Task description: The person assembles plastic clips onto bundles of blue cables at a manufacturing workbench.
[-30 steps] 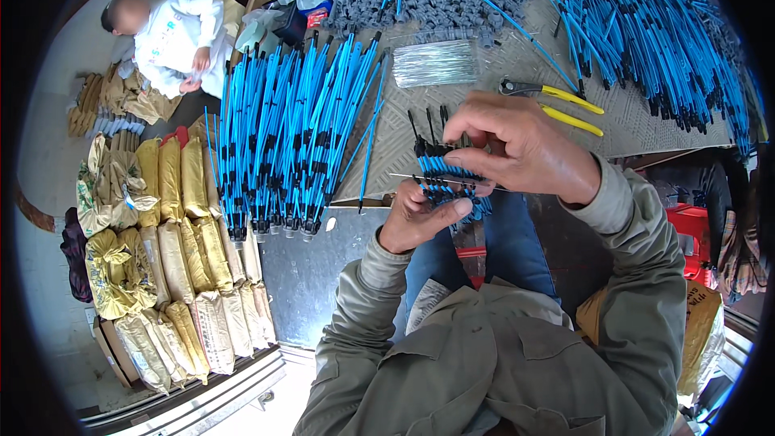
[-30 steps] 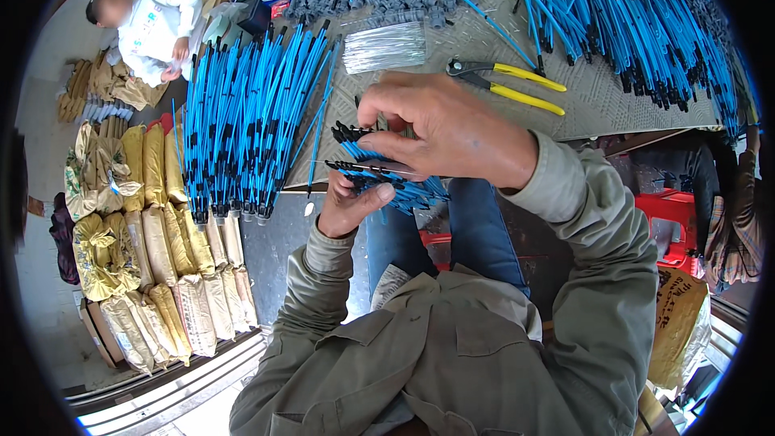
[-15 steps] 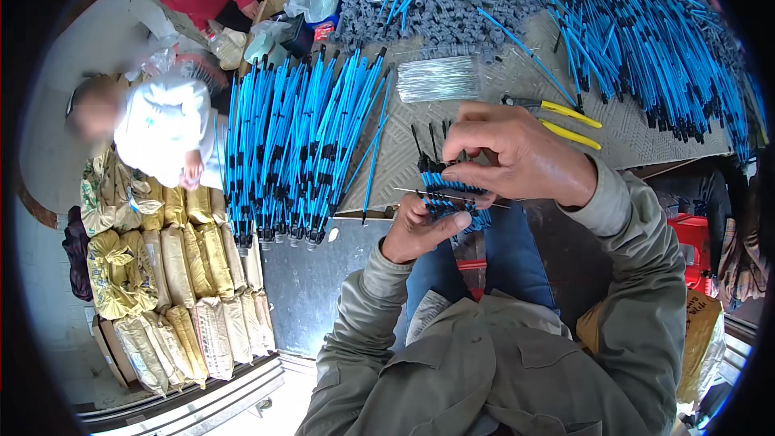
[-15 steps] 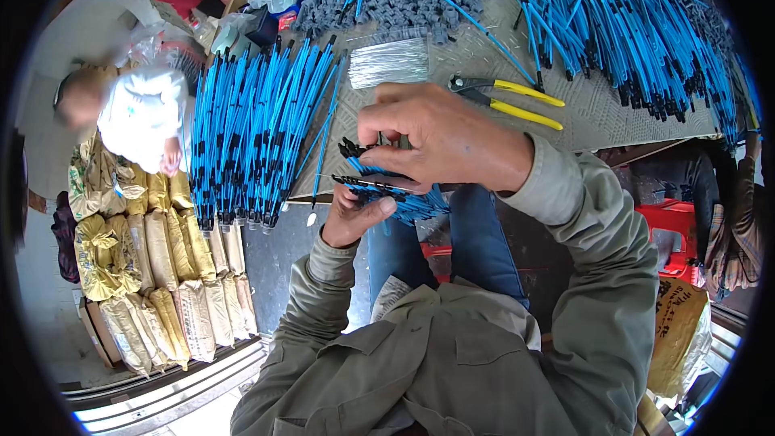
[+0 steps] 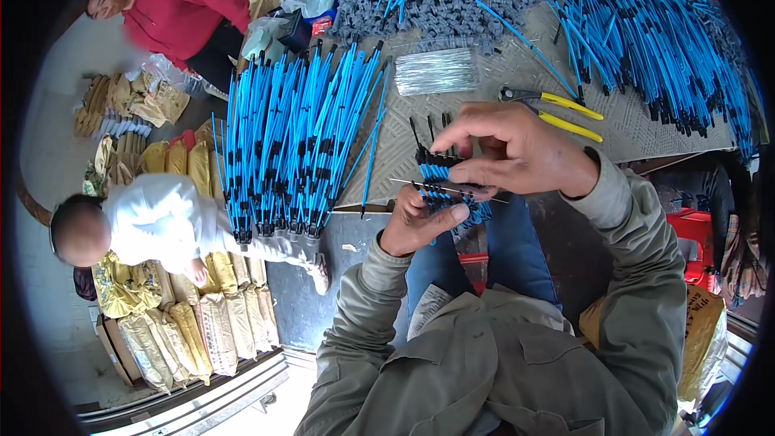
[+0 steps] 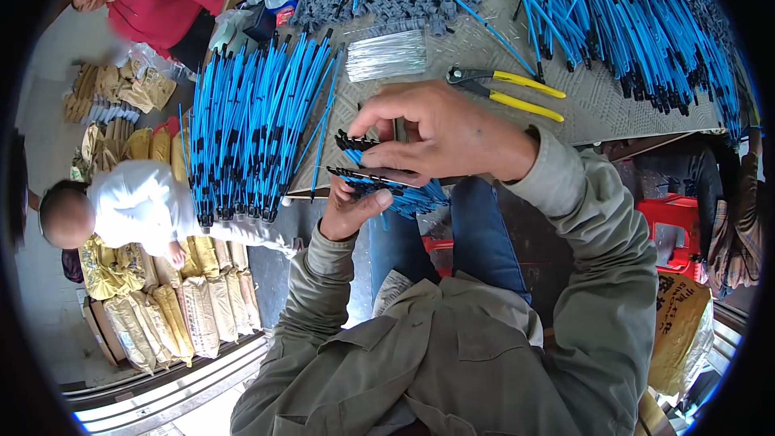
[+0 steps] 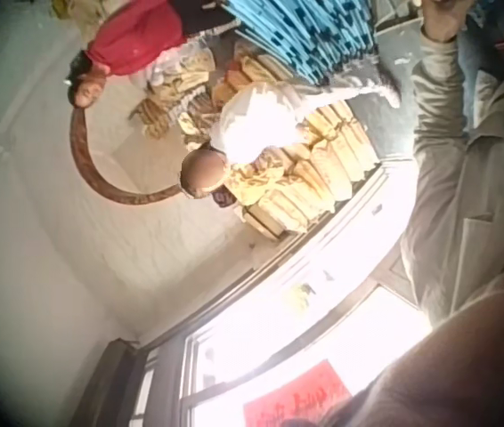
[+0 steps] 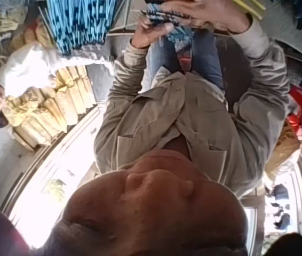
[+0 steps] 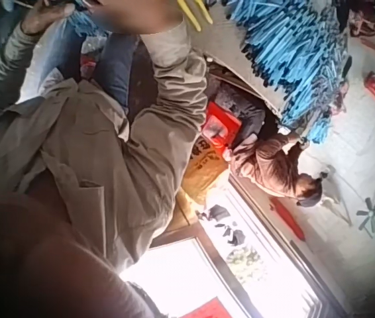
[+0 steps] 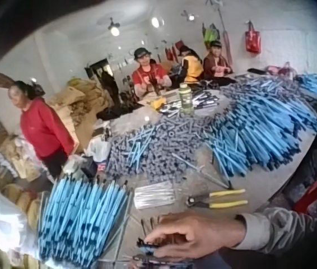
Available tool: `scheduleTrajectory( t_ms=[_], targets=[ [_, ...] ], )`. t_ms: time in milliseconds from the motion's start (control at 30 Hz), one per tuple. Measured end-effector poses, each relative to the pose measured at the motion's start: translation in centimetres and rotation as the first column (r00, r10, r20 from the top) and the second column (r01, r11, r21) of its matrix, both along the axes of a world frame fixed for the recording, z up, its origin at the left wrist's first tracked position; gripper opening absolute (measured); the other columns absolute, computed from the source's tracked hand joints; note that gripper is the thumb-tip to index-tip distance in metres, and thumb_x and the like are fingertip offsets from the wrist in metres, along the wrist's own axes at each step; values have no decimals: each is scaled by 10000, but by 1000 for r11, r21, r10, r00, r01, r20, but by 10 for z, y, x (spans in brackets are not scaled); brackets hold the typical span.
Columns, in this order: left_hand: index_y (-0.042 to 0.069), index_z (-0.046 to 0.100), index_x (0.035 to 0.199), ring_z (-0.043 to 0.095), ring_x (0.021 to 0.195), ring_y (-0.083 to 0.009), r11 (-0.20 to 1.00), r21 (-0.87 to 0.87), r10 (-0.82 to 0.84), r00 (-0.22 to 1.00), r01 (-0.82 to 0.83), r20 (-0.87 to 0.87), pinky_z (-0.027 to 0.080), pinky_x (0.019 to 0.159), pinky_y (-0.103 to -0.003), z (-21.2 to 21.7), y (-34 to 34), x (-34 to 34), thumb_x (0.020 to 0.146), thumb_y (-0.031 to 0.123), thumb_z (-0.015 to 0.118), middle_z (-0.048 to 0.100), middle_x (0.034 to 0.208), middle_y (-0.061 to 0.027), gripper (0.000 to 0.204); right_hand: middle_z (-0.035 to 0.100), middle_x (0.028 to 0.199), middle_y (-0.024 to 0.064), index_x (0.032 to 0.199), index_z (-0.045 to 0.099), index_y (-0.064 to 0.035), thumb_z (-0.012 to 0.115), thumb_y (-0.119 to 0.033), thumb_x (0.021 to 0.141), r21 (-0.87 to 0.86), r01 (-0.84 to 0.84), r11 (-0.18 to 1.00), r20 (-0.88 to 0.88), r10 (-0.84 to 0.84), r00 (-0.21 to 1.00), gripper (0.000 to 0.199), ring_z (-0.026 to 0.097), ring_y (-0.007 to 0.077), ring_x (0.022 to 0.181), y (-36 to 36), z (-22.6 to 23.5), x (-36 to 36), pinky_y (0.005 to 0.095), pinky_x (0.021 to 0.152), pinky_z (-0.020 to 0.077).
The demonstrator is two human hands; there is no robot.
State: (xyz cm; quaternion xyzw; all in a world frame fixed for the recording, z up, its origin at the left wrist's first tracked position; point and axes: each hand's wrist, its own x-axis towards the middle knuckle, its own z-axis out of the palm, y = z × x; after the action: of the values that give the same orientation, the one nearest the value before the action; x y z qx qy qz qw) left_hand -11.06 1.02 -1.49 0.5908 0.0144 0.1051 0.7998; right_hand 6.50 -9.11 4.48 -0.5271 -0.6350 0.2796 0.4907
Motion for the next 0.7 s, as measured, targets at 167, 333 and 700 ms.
scheduleTrajectory(
  t_ms=[167, 333, 700],
  targets=[
    [-50, 601, 1063, 578, 1035, -199, 999, 15, 33, 999, -33, 22, 433, 908, -315, 2, 0, 1, 842, -10, 588, 632, 1058, -138, 224, 489, 743, 31, 959, 614, -62, 711, -70, 739, 137, 81, 987, 45, -87, 995, 241, 443, 107, 564, 5, -13, -4, 257, 478, 332],
    [-52, 591, 1078, 574, 1040, -195, 999, 14, 41, 999, -41, 13, 433, 908, -310, -3, -1, -3, 838, -25, 588, 633, 1055, -136, 242, 491, 746, 36, 935, 601, -50, 687, -40, 750, 180, 115, 977, 149, -142, 979, 204, 438, 108, 558, 5, -6, -10, 258, 470, 330],
    [-30, 577, 1093, 583, 1021, -182, 999, -8, 41, 997, -41, 69, 462, 861, -273, -3, -2, -1, 829, -67, 576, 632, 1053, -129, 267, 479, 711, 35, 932, 576, -53, 642, -17, 771, 14, 93, 996, 73, -93, 993, 178, 436, 109, 550, 6, 1, -10, 269, 462, 332]
  ],
)
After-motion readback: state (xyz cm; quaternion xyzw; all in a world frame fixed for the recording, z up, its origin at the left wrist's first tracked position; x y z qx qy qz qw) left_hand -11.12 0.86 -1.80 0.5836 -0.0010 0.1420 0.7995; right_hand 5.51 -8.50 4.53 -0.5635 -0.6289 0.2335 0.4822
